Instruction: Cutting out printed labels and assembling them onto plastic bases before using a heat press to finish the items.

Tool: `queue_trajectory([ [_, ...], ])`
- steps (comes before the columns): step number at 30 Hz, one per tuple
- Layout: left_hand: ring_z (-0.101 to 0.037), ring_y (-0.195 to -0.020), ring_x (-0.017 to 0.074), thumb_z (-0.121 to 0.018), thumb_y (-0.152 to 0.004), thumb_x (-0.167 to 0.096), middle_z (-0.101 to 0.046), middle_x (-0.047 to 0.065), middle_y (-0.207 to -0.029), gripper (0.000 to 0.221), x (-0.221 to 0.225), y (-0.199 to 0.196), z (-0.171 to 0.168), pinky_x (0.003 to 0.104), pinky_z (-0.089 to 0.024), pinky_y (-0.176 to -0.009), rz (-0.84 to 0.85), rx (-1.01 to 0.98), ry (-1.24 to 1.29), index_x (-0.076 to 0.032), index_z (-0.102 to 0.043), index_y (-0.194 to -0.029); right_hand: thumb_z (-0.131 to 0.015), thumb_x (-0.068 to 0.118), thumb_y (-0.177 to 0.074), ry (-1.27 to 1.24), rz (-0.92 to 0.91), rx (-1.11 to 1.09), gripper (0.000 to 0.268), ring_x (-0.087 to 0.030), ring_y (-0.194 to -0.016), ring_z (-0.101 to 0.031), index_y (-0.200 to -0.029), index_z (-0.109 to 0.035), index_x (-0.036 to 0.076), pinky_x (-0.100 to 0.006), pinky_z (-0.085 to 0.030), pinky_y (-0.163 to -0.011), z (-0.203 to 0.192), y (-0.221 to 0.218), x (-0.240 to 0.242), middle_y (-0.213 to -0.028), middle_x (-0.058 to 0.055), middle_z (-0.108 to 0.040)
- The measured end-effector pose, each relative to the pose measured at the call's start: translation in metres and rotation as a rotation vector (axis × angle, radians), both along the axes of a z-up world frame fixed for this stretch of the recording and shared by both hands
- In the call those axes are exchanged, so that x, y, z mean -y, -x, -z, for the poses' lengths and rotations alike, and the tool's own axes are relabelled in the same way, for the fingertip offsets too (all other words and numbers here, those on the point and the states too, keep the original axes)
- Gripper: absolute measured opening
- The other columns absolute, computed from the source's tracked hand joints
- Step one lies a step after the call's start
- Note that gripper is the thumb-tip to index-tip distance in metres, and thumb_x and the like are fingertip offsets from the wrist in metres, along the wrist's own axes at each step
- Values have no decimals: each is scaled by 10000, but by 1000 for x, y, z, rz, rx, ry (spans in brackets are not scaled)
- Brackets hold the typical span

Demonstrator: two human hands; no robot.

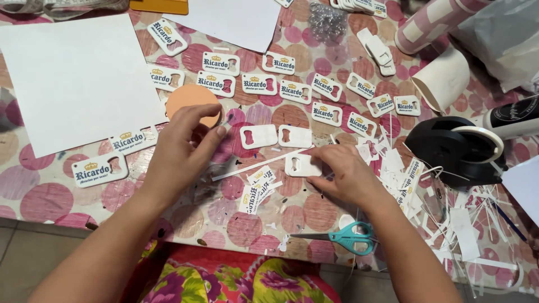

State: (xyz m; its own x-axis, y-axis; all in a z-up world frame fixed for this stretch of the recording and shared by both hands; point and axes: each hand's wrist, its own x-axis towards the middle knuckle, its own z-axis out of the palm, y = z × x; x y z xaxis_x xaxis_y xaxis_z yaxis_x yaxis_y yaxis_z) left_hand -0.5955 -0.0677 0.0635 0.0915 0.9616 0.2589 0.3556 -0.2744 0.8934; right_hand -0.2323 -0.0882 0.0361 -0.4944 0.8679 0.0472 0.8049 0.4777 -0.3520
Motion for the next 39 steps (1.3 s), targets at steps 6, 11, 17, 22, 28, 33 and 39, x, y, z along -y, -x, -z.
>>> queue_trajectory([
  [6, -677, -1072, 363, -704, -949, -216, -690, 146, -1114, 410, -8, -16, 33, 462, -515, -948, 175, -309, -226, -72, -641, -1328, -862, 429, -721, -107, -19, 76, 464, -251, -1046, -705, -1070, -654, 205, -456, -482, -1002, 27, -21, -16, -985, -15, -749],
  [11, -634, -1146, 468, -780, -820, -165, -668, 248, -1147, 597, -12, -52, 45, 515, -498, -1000, 290, -583, -216, -12, -584, -1363, -833, 410, -756, -147, -35, 23, 499, -263, -1067, -698, -1161, -640, 193, -453, -486, -994, 4, 1, -54, -1015, -18, -736],
  [17, -681, -1084, 445, -716, -827, -118, -695, 235, -1096, 574, -29, -54, 76, 497, -530, -942, 265, -611, -250, -22, -546, -1367, -807, 418, -730, -86, -111, 156, 620, -299, -1131, -689, -1274, -630, 178, -485, -472, -1027, 6, 14, -75, -1089, -72, -747],
  [22, -716, -1006, 381, -705, -810, -218, -723, 185, -1038, 585, -29, -54, 77, 458, -575, -847, 206, -616, -378, -58, -531, -1345, -794, 465, -725, -209, -124, 289, 531, -229, -1080, -711, -1165, -612, 233, -450, -477, -1046, 10, 18, -72, -995, 3, -741],
  [28, -652, -1051, 544, -677, -842, -148, -626, 312, -1196, 706, -21, -41, 52, 595, -553, -892, 393, -214, -170, -16, -383, -1469, -862, 417, -691, -191, 35, 20, 551, -285, -1053, -691, -1140, -637, 190, -457, -519, -966, -7, 24, -57, -956, 1, -713],
  [33, -659, -1103, 474, -696, -818, -173, -654, 246, -1220, 886, -17, -41, 56, 550, -554, -939, 549, -34, -191, -44, -258, -1577, -819, 442, -754, -168, -189, 35, 402, -259, -1018, -717, -1042, -647, 220, -401, -566, -851, -31, 63, -32, -976, 8, -721],
  [39, -671, -1075, 488, -719, -834, -151, -674, 272, -1206, 837, -12, -42, 43, 564, -567, -903, 662, 5, -241, 8, -311, -1548, -772, 411, -793, -67, -200, -47, 374, -307, -993, -742, -1082, -620, 227, -436, -605, -731, -42, 58, -12, -1200, -9, -688],
])
